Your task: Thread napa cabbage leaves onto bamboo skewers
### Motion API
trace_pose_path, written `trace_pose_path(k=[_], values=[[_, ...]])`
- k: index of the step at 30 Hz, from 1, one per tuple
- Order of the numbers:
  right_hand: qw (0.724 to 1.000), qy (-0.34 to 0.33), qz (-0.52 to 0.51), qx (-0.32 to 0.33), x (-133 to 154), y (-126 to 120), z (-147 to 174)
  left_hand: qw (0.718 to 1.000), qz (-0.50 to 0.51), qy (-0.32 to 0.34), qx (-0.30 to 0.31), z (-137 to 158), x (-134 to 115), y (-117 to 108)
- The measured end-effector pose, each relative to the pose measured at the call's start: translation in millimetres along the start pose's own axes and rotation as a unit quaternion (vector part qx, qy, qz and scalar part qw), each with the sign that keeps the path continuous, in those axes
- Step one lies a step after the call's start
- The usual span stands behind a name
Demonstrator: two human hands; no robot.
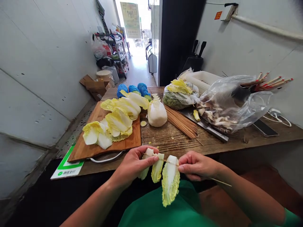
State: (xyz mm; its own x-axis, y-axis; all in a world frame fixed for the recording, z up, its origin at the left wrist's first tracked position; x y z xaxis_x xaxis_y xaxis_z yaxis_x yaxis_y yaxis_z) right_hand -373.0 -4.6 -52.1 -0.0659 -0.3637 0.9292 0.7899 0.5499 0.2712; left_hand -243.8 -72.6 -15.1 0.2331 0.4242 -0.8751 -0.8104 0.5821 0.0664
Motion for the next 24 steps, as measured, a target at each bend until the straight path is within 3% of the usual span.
trace_pose_path(k=[3, 7, 10, 17, 21, 24], values=[[0.999, -0.029, 0.023, -0.011, 7, -1, 0, 0.999, -0.046, -0.002, 0.001, -1, -9, 0], [0.995, -0.063, 0.071, -0.033, 18, -3, 0, 0.995, 0.029, -0.059, 0.079, -9, -5, 8], [0.992, -0.078, 0.083, -0.063, 22, -9, 0, 0.988, 0.067, -0.063, 0.126, -15, -5, 13], [0.971, -0.107, 0.184, -0.109, 27, -21, -6, 0.988, 0.035, -0.092, 0.115, -29, 5, 11], [0.959, -0.107, 0.234, -0.117, 26, -26, -9, 0.980, 0.056, -0.086, 0.169, -28, -5, 15], [0.955, -0.122, 0.241, -0.121, 26, -29, -9, 0.989, 0.030, -0.050, 0.136, -29, -19, 3]])
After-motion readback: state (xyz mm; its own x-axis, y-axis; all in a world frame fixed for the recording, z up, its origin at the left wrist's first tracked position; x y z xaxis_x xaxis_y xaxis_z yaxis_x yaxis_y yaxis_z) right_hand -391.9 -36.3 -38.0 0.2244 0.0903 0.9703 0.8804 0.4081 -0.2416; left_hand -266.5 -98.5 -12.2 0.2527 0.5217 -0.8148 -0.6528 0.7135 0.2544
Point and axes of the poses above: each hand's wrist, its own z-axis away from the middle knuckle, its own y-axis out of the palm, x = y × z, the point moved 9 cm from there along -z, towards the middle knuckle, and after that the axes turned 7 degrees about -y, right-handed, at the moved point
